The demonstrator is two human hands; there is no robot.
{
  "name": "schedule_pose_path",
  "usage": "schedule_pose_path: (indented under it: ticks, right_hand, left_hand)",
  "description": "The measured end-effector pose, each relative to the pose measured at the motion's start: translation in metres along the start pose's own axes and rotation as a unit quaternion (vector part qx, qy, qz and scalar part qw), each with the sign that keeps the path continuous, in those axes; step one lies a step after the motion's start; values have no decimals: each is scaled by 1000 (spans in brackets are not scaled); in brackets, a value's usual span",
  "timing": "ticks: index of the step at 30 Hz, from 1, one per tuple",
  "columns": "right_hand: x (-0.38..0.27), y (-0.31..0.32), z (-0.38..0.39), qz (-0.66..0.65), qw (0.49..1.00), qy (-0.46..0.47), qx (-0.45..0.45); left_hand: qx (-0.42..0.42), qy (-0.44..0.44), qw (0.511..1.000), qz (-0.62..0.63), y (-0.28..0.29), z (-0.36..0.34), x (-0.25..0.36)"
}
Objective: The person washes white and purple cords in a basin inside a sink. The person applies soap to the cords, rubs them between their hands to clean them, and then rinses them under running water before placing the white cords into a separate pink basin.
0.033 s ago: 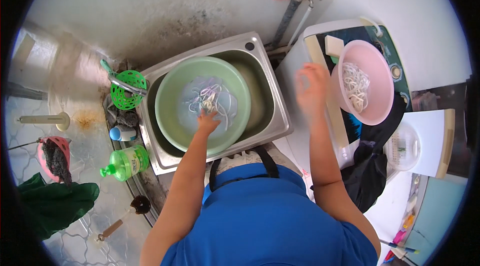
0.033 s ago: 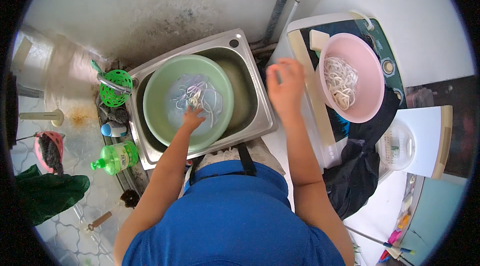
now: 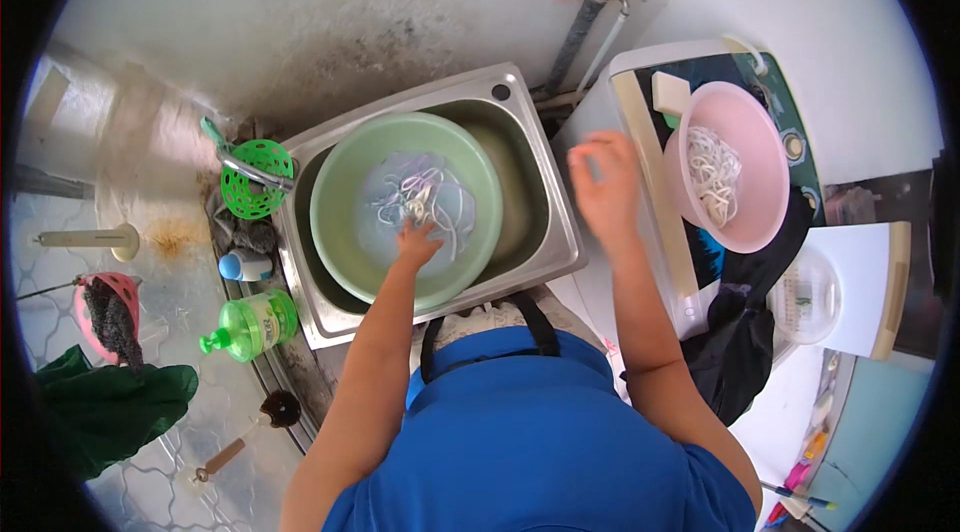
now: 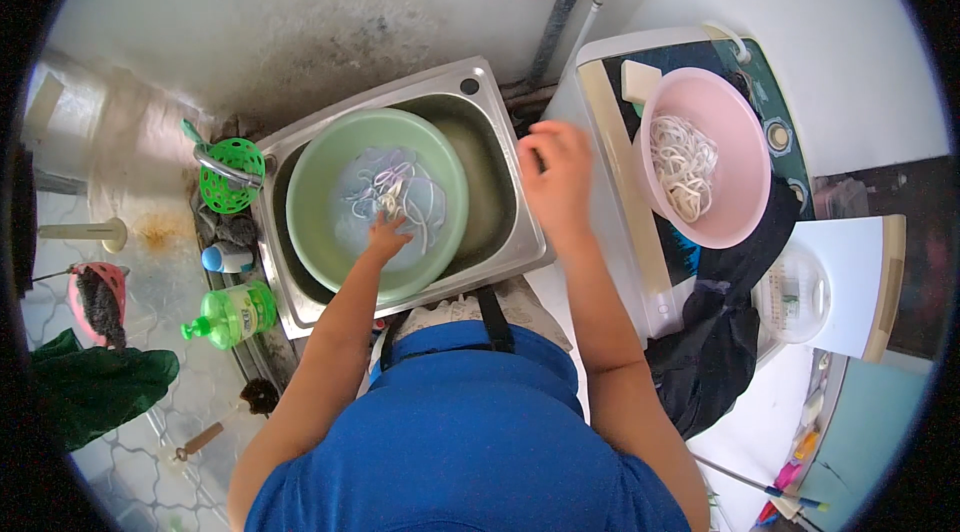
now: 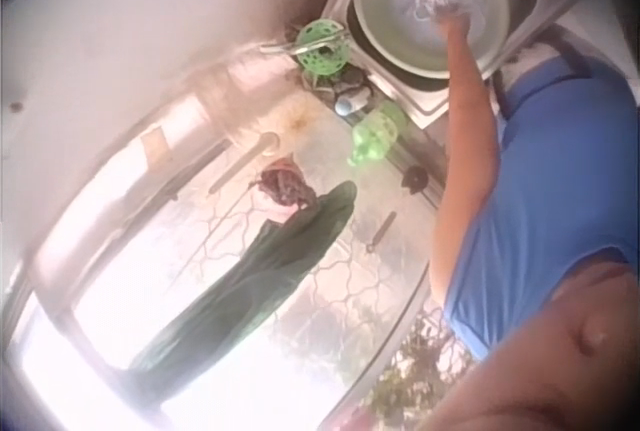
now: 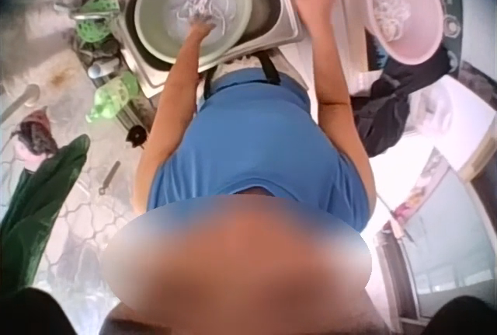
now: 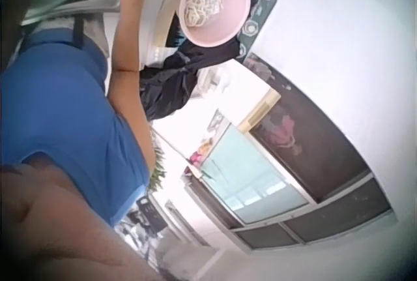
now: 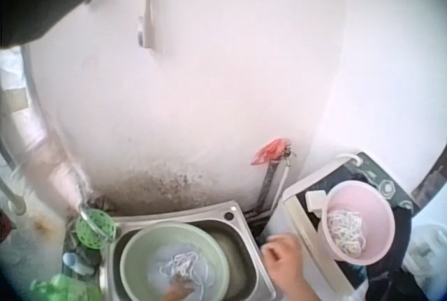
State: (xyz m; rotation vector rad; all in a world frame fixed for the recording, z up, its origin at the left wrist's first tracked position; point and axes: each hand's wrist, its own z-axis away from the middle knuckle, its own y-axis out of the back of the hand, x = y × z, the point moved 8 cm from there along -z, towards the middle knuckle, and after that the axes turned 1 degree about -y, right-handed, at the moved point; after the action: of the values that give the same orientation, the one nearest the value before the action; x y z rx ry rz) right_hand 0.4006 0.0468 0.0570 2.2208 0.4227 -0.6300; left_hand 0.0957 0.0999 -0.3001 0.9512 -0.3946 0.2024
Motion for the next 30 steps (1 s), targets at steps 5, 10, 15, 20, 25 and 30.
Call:
schedule_pose_path:
  ticks: [5, 10, 15, 20, 25, 30]
  right_hand:
    - [-13, -83, 36, -115, 974, -2, -194]
    - [2, -145, 77, -131, 919, -13, -372]
    - [3, -205, 100, -139, 886, -21, -441]
    - [-32, -245, 101, -210, 875, -37, -434]
    - [-23, -305, 142, -155, 840, 3, -520]
    - [-11, -342, 174, 50, 792, 122, -596]
  left_hand:
    - [57, -8, 988, 140, 0, -13, -25]
    - [112, -70, 876, 464, 63, 19, 12]
    - [61, -159, 728, 665, 160, 82, 83]
    - [127, -314, 689, 640, 246, 147, 121]
    - [212, -395, 647, 617, 299, 200, 125]
    - [273, -427, 607, 612, 331, 257, 112]
